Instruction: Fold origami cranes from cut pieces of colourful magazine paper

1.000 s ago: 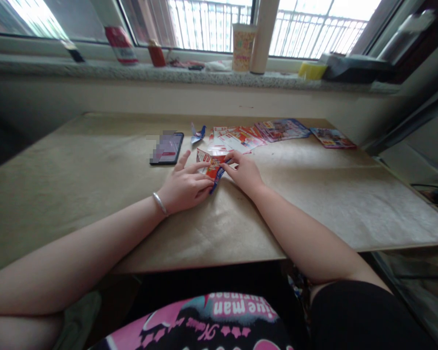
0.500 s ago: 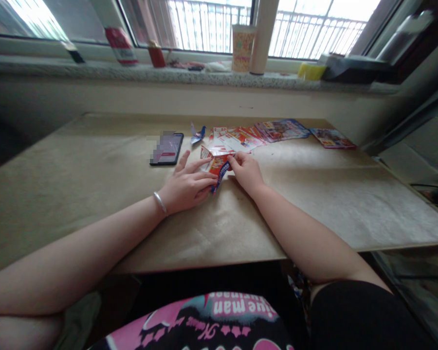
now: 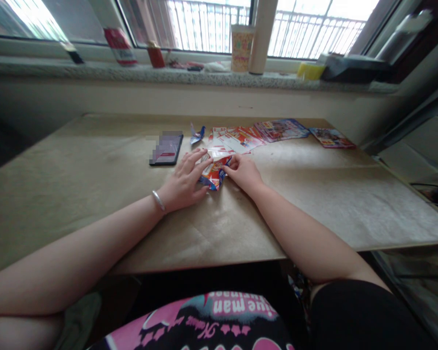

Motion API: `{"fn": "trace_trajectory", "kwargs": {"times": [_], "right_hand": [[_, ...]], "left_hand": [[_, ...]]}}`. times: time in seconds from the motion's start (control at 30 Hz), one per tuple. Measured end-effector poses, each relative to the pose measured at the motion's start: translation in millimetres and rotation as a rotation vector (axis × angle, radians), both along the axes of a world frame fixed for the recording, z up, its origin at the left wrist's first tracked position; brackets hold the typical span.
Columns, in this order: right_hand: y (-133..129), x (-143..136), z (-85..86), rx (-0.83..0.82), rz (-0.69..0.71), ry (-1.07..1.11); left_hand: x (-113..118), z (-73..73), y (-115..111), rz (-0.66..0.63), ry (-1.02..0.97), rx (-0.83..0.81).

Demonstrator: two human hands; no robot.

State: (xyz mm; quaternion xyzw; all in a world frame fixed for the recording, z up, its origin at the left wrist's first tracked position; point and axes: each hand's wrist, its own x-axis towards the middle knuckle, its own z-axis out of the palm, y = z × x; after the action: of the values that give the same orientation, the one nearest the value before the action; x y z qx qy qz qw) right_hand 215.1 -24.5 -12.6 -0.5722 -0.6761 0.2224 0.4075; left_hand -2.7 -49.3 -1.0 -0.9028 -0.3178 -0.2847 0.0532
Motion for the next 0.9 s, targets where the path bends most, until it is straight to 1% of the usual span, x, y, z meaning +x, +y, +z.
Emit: {"fn": "trace_trajectory", "kwargs": {"times": [0.23,0.37,0.53,0.67,0.8,0.9], "right_hand": [[2,1,-5.0,-0.096,0.072,-0.091],[0,0,-4.7,-0.101,0.083,-0.094],[-4,-2,0.7,-0.044,0.034,-0.059],[-9,-2,7.2,0.039,0.051,-0.143],[-14,-3,11.6,0.121,0.050,-0.222],[-16,-4,11.8,0.157,0.041,-0.249]], "left_hand": [[0,-0.5,1,-0.032,-0.001,0.002],[-1,-2.2,3,-0.020,-0.015,0.002],[-1,-0.9,1,0.105,0.007,-0.028],[-1,3.3,-2,0.185,0.033,-0.065],[1,5.4,-5,0.215,0.067,-0.072],[2,6.0,-6,0.220,0.078,-0.055]]}}
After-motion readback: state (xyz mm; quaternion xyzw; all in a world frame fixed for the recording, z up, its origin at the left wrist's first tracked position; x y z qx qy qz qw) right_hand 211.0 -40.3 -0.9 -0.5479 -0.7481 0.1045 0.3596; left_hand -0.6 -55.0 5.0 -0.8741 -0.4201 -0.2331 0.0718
